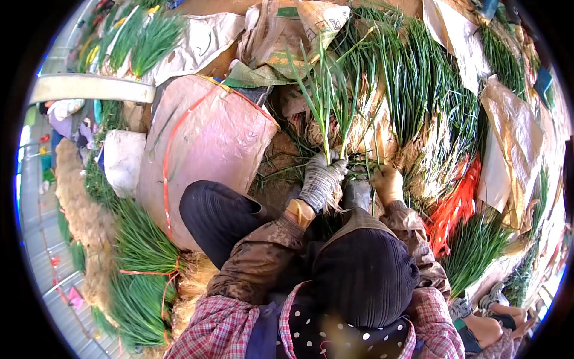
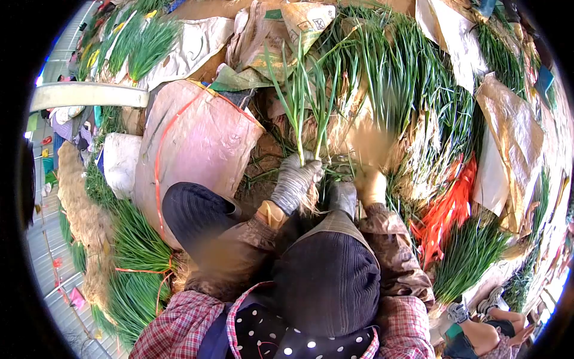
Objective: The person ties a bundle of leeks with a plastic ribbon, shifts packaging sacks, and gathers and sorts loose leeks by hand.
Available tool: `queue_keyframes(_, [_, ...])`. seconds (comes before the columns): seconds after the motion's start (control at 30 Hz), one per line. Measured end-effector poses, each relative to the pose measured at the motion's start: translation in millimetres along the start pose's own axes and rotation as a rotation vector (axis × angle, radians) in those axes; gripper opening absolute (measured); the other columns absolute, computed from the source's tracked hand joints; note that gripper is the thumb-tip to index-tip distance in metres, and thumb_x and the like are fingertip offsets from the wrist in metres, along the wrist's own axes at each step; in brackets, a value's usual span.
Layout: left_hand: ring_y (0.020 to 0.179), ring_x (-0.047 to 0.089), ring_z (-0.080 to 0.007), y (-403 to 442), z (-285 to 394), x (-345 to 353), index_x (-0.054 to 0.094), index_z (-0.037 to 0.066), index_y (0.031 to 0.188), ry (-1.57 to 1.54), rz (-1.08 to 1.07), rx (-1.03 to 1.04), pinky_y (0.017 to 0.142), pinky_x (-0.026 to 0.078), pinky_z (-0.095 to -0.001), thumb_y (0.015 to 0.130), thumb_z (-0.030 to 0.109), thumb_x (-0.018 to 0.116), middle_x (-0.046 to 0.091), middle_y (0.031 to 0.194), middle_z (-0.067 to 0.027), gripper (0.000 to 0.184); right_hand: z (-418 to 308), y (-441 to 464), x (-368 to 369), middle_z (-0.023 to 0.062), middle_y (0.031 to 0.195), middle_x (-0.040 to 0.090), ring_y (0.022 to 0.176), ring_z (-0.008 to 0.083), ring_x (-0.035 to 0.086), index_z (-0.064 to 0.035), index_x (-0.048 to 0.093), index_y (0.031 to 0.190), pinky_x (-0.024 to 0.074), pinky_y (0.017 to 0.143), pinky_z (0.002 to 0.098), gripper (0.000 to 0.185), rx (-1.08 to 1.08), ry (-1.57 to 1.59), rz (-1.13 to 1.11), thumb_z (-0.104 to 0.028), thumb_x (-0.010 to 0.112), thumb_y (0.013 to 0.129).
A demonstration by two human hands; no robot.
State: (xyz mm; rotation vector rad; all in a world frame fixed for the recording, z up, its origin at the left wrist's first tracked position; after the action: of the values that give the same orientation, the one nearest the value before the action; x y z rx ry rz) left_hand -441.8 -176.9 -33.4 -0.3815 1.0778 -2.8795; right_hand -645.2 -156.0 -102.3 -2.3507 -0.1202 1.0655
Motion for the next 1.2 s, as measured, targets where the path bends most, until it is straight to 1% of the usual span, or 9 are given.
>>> queue_keyframes(0.07, [0.053, 0.051, -0.0093, 5.7, -1.9, -12.7, 0.053, -0.001, 0.095, 0.193, 0.030, -0.002, 0.047, 0.043, -0.0230, 0.088, 0.002, 0.055, 0.057, 0.067, -0.0048, 0.009, 21.4, -3.1, 24.5, 0.0167, 0.083, 0.067, 0.075, 0.0264, 0.066, -0.0067, 0.069, 0.085, 0.0538, 0.069, 0.0359, 0.024, -0.172, -0.764, -0.425, -0.028, 0.059, 0.086])
queue_keyframes(0.2, [0.055, 0.053, -0.0099, 8.8, -4.7, -21.9, 0.053, 0.001, 0.098, 0.190, 0.081, 0.037, 0.050, 0.046, -0.0223, 0.091, 0.008, 0.054, 0.059, 0.072, -0.0054, 0.010, -13.9, -22.4, 5.2, 0.0150, 0.081, 0.066, 0.073, 0.0300, 0.064, -0.0076, 0.063, 0.100, 0.0521, 0.067, 0.0400, 0.046, -0.211, -0.440, -0.205, -0.049, 0.063, 0.078])
queue_keyframes(0.33, [0.055, 0.054, -0.0110, 10.6, -6.1, -24.5, 0.051, 0.003, 0.100, 0.167, 0.075, -0.045, 0.050, 0.046, -0.0234, 0.091, 0.012, 0.054, 0.059, 0.071, -0.0038, 0.013, -85.7, 14.9, 16.0, 0.0123, 0.072, 0.066, 0.065, 0.0242, 0.065, -0.0111, 0.060, 0.106, 0.0517, 0.059, 0.0375, 0.040, -0.328, -0.235, 0.171, -0.044, 0.060, 0.084])
queue_keyframes(0.47, [0.054, 0.053, -0.0098, 23.8, -7.9, -29.4, 0.057, 0.005, 0.101, 0.382, 0.098, -0.037, 0.049, 0.046, -0.0253, 0.085, 0.015, 0.064, 0.060, 0.071, -0.0024, 0.020, -113.0, 59.5, 19.7, 0.0080, 0.080, 0.062, 0.052, 0.0149, 0.055, -0.0006, 0.058, 0.100, 0.0504, 0.048, 0.0247, 0.024, -0.390, -0.566, 0.065, -0.020, 0.051, 0.089])
queue_keyframes(0.53, [0.057, 0.054, -0.0092, 18.6, -7.5, -30.1, 0.063, 0.006, 0.098, 0.369, 0.050, 0.010, 0.050, 0.045, -0.0251, 0.081, 0.015, 0.069, 0.062, 0.074, -0.0011, 0.020, -108.6, 49.1, 10.7, 0.0100, 0.085, 0.068, 0.061, 0.0164, 0.062, -0.0058, 0.066, 0.099, 0.0525, 0.059, 0.0302, 0.026, -0.194, 0.046, -0.048, -0.028, 0.059, 0.088])
queue_keyframes(0.77, [0.065, 0.057, -0.0104, 22.9, -23.1, -24.1, 0.065, 0.001, 0.098, 0.459, -0.033, 0.098, 0.059, 0.047, -0.0272, 0.077, 0.018, 0.073, 0.066, 0.079, -0.0046, 0.028, -92.4, -4.3, -2.1, 0.0114, 0.081, 0.067, 0.061, 0.0157, 0.061, -0.0005, 0.067, 0.092, 0.0517, 0.056, 0.0271, 0.032, -0.011, 0.451, -0.198, -0.031, 0.067, 0.082])
queue_keyframes(0.9, [0.057, 0.054, -0.0134, 18.2, -19.6, -28.8, 0.064, -0.001, 0.092, 0.390, 0.059, 0.023, 0.055, 0.046, -0.0305, 0.077, 0.024, 0.073, 0.064, 0.070, -0.0068, 0.031, -52.8, -2.3, 13.8, 0.0114, 0.065, 0.065, 0.057, 0.0206, 0.062, -0.0021, 0.068, 0.079, 0.0529, 0.058, 0.0309, 0.025, -0.171, 0.044, 0.029, -0.027, 0.071, 0.076])
queue_keyframes(1.03, [0.052, 0.049, -0.0080, 10.1, 11.7, -28.4, 0.062, 0.003, 0.084, 0.172, 0.157, 0.181, 0.047, 0.041, -0.0245, 0.083, 0.020, 0.068, 0.057, 0.065, -0.0008, 0.018, -79.3, -2.9, 4.5, 0.0129, 0.088, 0.067, 0.073, 0.0197, 0.065, -0.0072, 0.067, 0.088, 0.0533, 0.067, 0.0351, 0.037, -0.129, -0.584, -0.507, -0.043, 0.065, 0.080])
queue_keyframes(1.2, [0.044, 0.049, -0.0095, 8.1, 30.1, -19.3, 0.058, 0.005, 0.083, -0.135, 0.239, 0.039, 0.038, 0.037, -0.0233, 0.085, 0.022, 0.066, 0.058, 0.062, -0.0019, 0.018, -147.0, 83.8, -30.9, 0.0124, 0.080, 0.067, 0.068, 0.0217, 0.065, -0.0071, 0.066, 0.093, 0.0527, 0.058, 0.0359, 0.040, -0.244, -0.319, 0.136, -0.045, 0.063, 0.082])
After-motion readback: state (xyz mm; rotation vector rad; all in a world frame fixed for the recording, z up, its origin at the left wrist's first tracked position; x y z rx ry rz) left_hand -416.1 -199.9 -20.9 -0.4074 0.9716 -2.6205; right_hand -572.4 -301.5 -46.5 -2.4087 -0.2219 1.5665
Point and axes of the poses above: each hand's wrist, its own y-axis towards the middle knuckle, its own x-axis out of the palm, z = x × y, the point moved 3 cm from there along y, towards the middle knuckle
